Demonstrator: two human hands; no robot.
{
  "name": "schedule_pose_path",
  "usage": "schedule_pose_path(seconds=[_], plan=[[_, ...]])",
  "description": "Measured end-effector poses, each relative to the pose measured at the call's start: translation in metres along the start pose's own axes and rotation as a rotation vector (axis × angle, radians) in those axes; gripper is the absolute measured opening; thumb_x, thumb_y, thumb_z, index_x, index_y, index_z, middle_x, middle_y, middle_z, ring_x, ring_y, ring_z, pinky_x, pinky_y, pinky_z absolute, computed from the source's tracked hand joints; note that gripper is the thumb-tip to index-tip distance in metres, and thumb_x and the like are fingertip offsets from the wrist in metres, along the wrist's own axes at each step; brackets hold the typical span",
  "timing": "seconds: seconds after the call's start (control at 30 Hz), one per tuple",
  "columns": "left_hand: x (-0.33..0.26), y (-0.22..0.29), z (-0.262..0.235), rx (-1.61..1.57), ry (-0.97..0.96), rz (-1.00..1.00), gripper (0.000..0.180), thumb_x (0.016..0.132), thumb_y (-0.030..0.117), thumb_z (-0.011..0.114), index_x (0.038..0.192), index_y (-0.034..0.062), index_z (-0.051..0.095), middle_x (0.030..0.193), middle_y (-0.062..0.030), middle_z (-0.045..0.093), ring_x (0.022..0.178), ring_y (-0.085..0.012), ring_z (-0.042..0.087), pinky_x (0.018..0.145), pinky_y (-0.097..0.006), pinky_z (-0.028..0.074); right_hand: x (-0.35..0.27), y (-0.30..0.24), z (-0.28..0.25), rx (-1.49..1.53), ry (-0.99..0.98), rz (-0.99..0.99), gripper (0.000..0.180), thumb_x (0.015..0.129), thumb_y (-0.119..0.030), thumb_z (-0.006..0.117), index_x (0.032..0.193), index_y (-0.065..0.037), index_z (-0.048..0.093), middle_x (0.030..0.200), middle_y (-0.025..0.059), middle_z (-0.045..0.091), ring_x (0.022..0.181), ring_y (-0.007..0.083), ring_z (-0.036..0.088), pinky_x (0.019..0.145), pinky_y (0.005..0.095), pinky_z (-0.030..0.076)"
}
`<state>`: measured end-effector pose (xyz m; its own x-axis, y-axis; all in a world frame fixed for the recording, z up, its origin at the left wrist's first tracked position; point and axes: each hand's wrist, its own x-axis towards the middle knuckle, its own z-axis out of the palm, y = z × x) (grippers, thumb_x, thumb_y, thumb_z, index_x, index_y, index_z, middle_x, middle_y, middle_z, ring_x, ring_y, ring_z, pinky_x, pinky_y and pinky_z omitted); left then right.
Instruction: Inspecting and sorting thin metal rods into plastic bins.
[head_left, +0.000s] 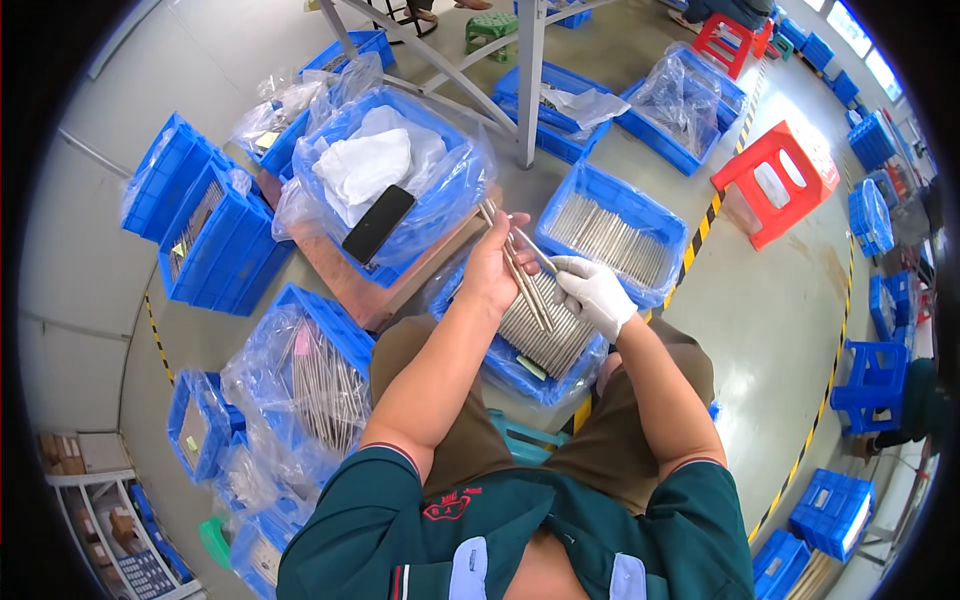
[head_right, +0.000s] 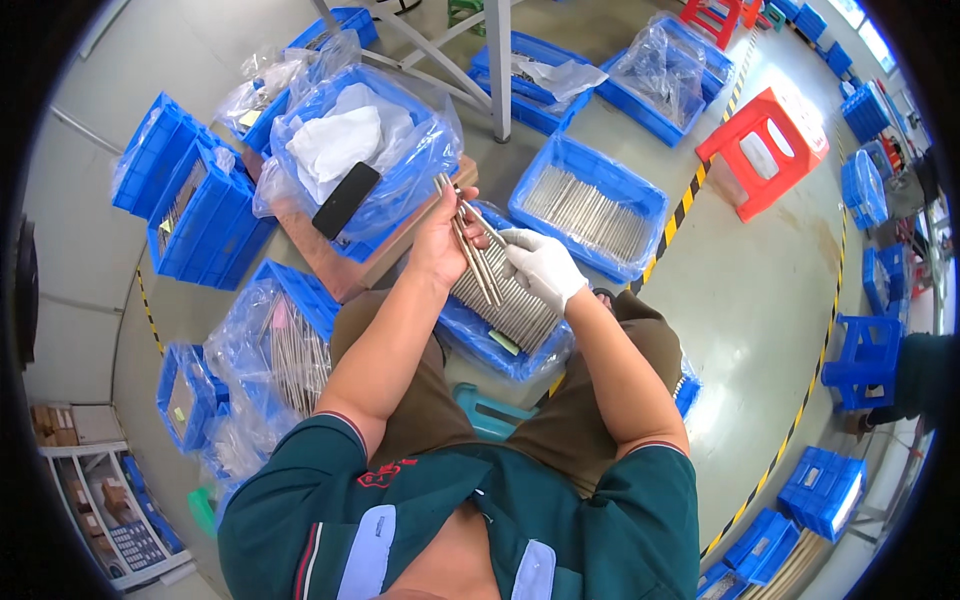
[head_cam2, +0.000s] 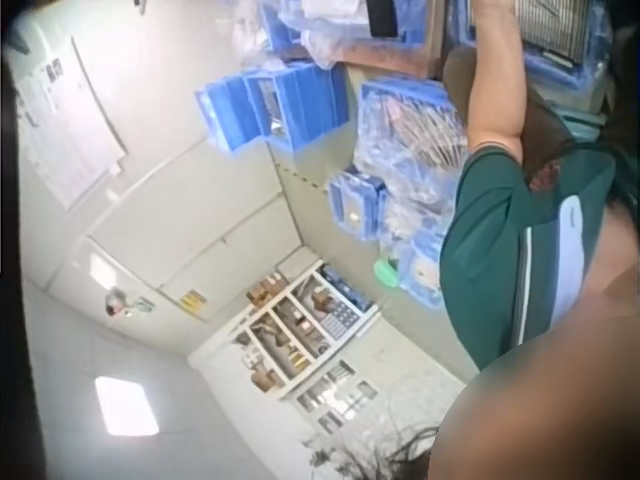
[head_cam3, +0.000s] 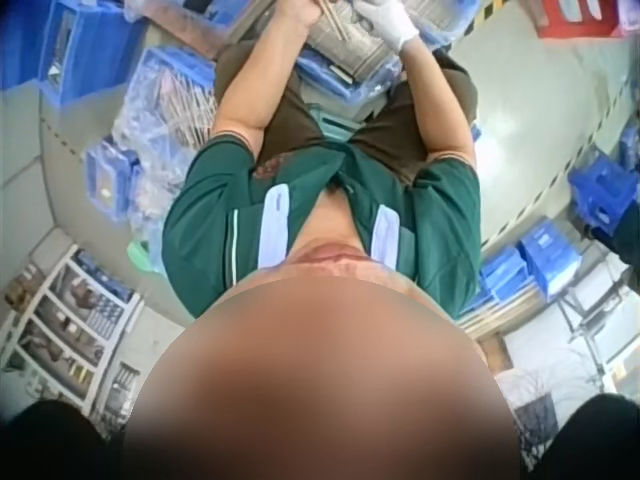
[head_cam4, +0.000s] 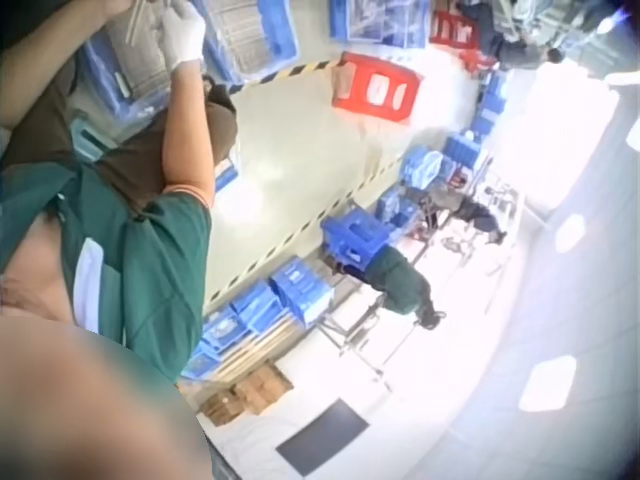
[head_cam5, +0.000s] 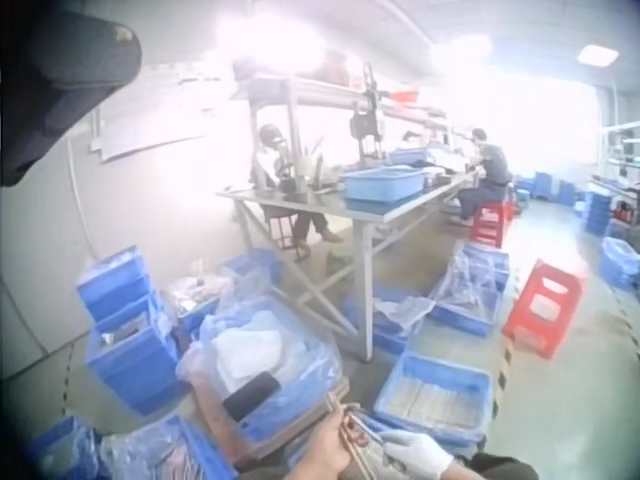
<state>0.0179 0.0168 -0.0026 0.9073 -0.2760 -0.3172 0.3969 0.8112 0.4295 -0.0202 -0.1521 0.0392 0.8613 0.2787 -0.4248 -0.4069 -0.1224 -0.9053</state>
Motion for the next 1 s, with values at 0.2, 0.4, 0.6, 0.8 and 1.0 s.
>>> schedule_pose_path(seconds=[0.2, 0.4, 0.6, 0.8, 1.0], plan=[[0.001, -0.006, 0.005, 0.008, 0.0, 0.035, 0.037, 0.086, 0.041, 0.059, 0.101, 0.0068, 0.059, 0.065, 0.0008, 0.044, 0.054, -0.0112, 0.041, 0.051, -0.027, 0.034, -0.004, 0.0, 0.002, -0.014, 0.039, -0.021, 0.041, 0.084, -0.012, 0.05, 0.124, -0.001, 0.051, 0.067, 0.0006, 0.054, 0.048, 0.0048, 0.044, 0.043, 0.0192, 0.035], [0.003, -0.008, 0.005, -0.023, -0.034, 0.036, 0.038, 0.085, 0.041, 0.06, 0.104, 0.0076, 0.058, 0.065, 0.0011, 0.044, 0.054, -0.0111, 0.04, 0.05, -0.027, 0.033, -0.007, -0.004, 0.002, -0.002, 0.047, -0.021, 0.044, 0.085, -0.013, 0.049, 0.128, -0.003, 0.047, 0.067, 0.0003, 0.054, 0.047, 0.0042, 0.044, 0.041, 0.0186, 0.034], [0.004, -0.008, 0.006, 0.001, 0.035, 0.034, 0.04, 0.085, 0.041, 0.059, 0.107, 0.0079, 0.056, 0.064, 0.0014, 0.044, 0.055, -0.0112, 0.04, 0.05, -0.027, 0.034, -0.007, -0.006, 0.007, 0.005, 0.035, -0.035, 0.043, 0.087, -0.014, 0.049, 0.129, -0.004, 0.046, 0.068, 0.001, 0.056, 0.047, 0.0033, 0.043, 0.04, 0.0178, 0.033], [-0.002, -0.013, 0.011, 0.065, 0.002, 0.028, 0.042, 0.084, 0.043, 0.061, 0.107, 0.0066, 0.057, 0.064, 0.0021, 0.046, 0.055, -0.0105, 0.042, 0.051, -0.026, 0.034, -0.004, -0.01, 0.008, 0.048, 0.041, -0.052, 0.046, 0.085, -0.013, 0.05, 0.129, -0.001, 0.045, 0.068, 0.0036, 0.058, 0.049, 0.0062, 0.048, 0.043, 0.0201, 0.037], [-0.014, -0.033, 0.019, 0.273, -0.072, -0.099, 0.035, 0.092, 0.034, 0.049, 0.115, 0.0086, 0.057, 0.067, 0.0025, 0.051, 0.055, -0.0081, 0.044, 0.05, -0.024, 0.038, 0.005, -0.011, 0.007, 0.191, 0.169, -0.067, 0.036, 0.088, -0.014, 0.051, 0.121, 0.001, 0.05, 0.067, 0.0049, 0.058, 0.05, 0.0082, 0.05, 0.043, 0.021, 0.037]])
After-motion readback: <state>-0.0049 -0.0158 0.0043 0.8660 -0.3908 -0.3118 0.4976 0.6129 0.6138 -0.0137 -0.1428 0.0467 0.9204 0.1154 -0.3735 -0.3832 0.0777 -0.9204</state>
